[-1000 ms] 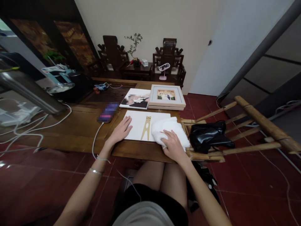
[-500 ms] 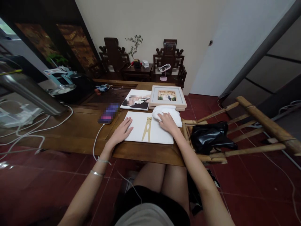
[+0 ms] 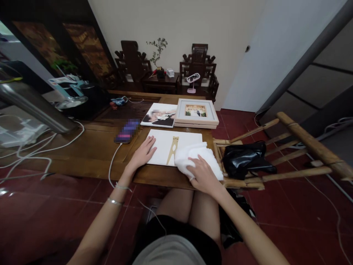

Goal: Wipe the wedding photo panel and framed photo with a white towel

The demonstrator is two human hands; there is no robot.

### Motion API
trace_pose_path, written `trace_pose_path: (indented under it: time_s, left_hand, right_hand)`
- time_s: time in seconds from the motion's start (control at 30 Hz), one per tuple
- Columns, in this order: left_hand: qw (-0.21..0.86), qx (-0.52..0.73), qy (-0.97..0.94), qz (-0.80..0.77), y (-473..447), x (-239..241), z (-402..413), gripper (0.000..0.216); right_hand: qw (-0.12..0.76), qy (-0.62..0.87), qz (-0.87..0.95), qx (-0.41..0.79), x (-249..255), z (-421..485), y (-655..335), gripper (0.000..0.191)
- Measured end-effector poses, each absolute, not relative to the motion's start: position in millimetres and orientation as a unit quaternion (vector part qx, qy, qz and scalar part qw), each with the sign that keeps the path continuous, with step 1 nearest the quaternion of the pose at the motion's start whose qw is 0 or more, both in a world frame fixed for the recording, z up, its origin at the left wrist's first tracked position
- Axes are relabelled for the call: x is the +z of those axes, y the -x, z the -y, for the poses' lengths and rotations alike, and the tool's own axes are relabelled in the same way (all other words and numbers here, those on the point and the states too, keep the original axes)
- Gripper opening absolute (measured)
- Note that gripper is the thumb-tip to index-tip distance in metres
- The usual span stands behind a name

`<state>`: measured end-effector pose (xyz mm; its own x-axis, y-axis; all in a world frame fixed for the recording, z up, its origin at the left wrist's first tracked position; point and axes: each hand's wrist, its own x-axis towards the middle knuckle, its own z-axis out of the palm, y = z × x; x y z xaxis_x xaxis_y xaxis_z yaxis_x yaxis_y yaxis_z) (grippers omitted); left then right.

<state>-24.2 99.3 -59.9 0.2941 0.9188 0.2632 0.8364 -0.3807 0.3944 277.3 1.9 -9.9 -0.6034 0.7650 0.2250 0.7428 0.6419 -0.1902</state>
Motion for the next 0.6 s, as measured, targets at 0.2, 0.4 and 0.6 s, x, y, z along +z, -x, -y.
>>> trace_pose_path:
  time_s: [0.2,0.4,0.6]
  left_hand:
    - [0.094,0.228,-0.798,-0.550,26,-60,-99,0.052]
    - [0.095,0.234,-0.795,-0.552,26,-59,-98,0.053]
    - [0.098,0.242,-0.790,-0.555,25,-59,-98,0.050]
  right_hand:
    - [0.157,0.453,0.876,0.052,-7,-76,-276,0.023]
    - [0.116,0.511,0.850,0.052,9,-136,-269,0.029]
    - [0.104,0.532,0.839,0.044,12,-138,-265,0.031]
